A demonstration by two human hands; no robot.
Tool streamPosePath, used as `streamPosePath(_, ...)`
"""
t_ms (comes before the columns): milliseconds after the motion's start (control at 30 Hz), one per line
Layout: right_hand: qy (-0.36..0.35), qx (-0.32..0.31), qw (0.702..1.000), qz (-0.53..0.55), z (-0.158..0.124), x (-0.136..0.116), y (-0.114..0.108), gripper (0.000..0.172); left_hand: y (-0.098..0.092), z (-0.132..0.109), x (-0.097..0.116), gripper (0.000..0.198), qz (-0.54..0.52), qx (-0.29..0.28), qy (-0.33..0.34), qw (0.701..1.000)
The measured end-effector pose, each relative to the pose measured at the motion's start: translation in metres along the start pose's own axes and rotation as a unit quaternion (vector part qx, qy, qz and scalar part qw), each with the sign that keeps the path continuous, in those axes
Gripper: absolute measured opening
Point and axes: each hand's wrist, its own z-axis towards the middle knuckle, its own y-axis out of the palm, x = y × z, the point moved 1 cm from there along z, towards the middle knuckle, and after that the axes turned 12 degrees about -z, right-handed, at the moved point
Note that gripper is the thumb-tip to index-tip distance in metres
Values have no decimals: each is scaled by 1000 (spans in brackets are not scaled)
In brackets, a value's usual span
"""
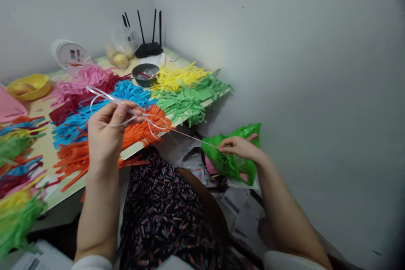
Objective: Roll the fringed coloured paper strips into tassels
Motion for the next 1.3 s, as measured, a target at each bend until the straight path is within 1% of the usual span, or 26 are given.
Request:
streamPosePath(100,29,68,997,-19,-7,9,-3,35,-1,1,0,18,-9,2,2,1000)
streamPosePath(200,36,127,991,-29,-12,5,-13,31,-3,1,1,19,-12,-2,1,1000)
streamPosePath(300,23,173,984,-15,-17,-17,-32,31,2,-4,-8,21,2,-17,-10,1000)
streamPosePath(367,-14,237,971,43,-21,-45,-54,29,12,-12,-24,24,17,-54,-43,997)
streamPosePath(400,-46,280,955,83,-24,-63,-68,27,18,-18,-34,26,33,-97,-73,992)
streamPosePath(433,-88,321,936,112,-27,-84,-82,24,24,-24,-43,28,59,-160,-107,980)
streamPosePath(467,-135,354,918,118,-31,-108,-97,21,29,-30,-51,28,97,-241,-140,955)
streamPosePath(500,-181,380,901,104,-35,-134,-110,18,33,-36,-56,27,143,-328,-169,918)
streamPosePath(533,-226,411,880,74,-39,-160,-121,16,35,-41,-57,24,194,-405,-189,873)
streamPosePath(567,-263,436,860,29,-43,-187,-129,14,35,-44,-54,21,242,-457,-197,833)
streamPosePath(600,-295,454,841,-20,-46,-213,-134,13,33,-45,-47,19,281,-470,-194,814)
streamPosePath(633,-321,449,830,-80,-48,-238,-135,14,29,-43,-36,18,304,-438,-177,827)
streamPosePath(667,-346,429,822,-145,-48,-261,-132,15,26,-39,-23,19,305,-369,-145,866)
streamPosePath(700,-370,398,813,-210,-46,-281,-127,16,21,-34,-8,21,282,-279,-103,912)
streamPosePath(733,-390,361,804,-267,-44,-299,-119,15,17,-29,6,25,241,-193,-61,949)
streamPosePath(767,-406,325,796,-310,-40,-314,-109,15,13,-24,17,33,190,-129,-31,973)
streamPosePath(800,-418,295,790,-337,-36,-326,-100,14,9,-20,26,40,143,-98,-20,985)
streamPosePath(833,-428,271,789,-349,-32,-335,-92,13,4,-17,32,43,104,-97,-25,989)
streamPosePath(900,-447,227,797,-338,-22,-344,-82,11,-9,-14,37,35,67,-112,-61,990)
streamPosePath(933,-461,207,801,-321,-17,-345,-81,11,-19,-14,37,31,64,-105,-74,990)
streamPosePath(1000,-493,165,809,-275,-4,-339,-84,12,-42,-17,38,29,75,-66,-81,992)
streamPosePath(1067,-509,129,820,-228,11,-329,-89,14,-65,-22,38,29,107,-27,-83,990)
streamPosePath(1133,-498,99,841,-187,28,-320,-88,17,-79,-26,34,27,158,-19,-106,982)
streamPosePath(1200,-483,74,859,-154,43,-315,-79,18,-79,-28,24,32,182,-40,-151,971)
streamPosePath(1267,-480,44,867,-127,57,-314,-64,18,-71,-28,9,39,145,-61,-202,967)
streamPosePath(1300,-481,27,869,-116,64,-313,-56,18,-67,-27,1,38,113,-64,-222,966)
